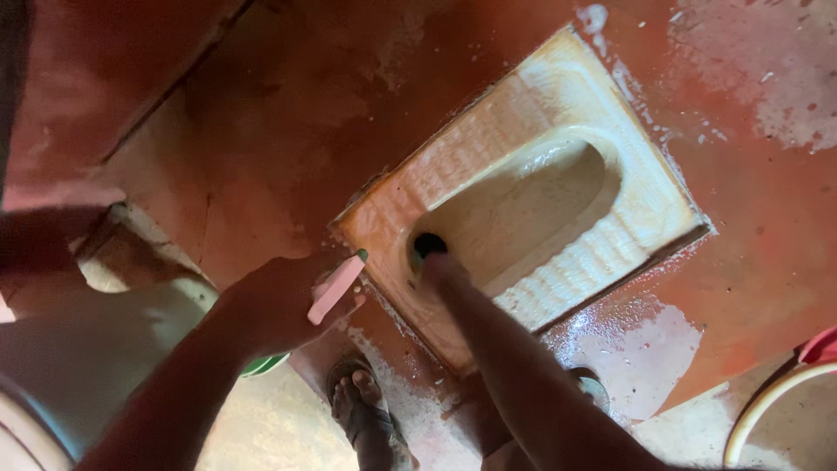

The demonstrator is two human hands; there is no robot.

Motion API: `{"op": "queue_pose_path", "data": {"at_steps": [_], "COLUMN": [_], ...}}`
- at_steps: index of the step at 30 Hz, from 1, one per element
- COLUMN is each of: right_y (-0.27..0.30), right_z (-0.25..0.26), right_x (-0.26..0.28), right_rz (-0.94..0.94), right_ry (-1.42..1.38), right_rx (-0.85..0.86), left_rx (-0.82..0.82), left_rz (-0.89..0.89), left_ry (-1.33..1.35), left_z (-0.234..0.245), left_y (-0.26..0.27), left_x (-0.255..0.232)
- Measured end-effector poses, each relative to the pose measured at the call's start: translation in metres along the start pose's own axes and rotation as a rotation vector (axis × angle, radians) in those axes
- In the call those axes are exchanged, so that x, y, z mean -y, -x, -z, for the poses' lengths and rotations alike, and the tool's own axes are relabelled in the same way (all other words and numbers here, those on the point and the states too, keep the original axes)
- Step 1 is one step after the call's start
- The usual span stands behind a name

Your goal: The person scrubs a squat toilet with a brush and cleaning solution, then rinses the area with a hose. They repeatedly spray cleaner and scrub the bowl and surrounding floor, then rinse the toilet and floor with water from a hose.

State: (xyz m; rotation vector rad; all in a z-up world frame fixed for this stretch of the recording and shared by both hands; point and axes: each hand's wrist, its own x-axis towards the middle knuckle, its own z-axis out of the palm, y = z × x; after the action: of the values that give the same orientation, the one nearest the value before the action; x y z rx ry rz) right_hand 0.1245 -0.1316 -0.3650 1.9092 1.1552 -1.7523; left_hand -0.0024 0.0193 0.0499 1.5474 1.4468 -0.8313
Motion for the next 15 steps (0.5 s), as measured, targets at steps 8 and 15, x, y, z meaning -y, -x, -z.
{"op": "queue_pose_path", "data": {"at_steps": [8, 15], "right_y": [-0.004, -0.006], "right_z": [-0.006, 0.055], "right_x": [0.012, -0.01], "right_rz": [0.117, 0.019], "right_ry": [0.285, 0.287], "right_rx": [-0.022, 0.154], "left_rx": [-0.063, -0.074], "left_rz": [0.043, 0.024], "left_ry": [-0.009, 0.069], "left_z": [0.0, -0.008], "left_y": [0.017, 0.031], "left_x": [0.017, 0.007]}}
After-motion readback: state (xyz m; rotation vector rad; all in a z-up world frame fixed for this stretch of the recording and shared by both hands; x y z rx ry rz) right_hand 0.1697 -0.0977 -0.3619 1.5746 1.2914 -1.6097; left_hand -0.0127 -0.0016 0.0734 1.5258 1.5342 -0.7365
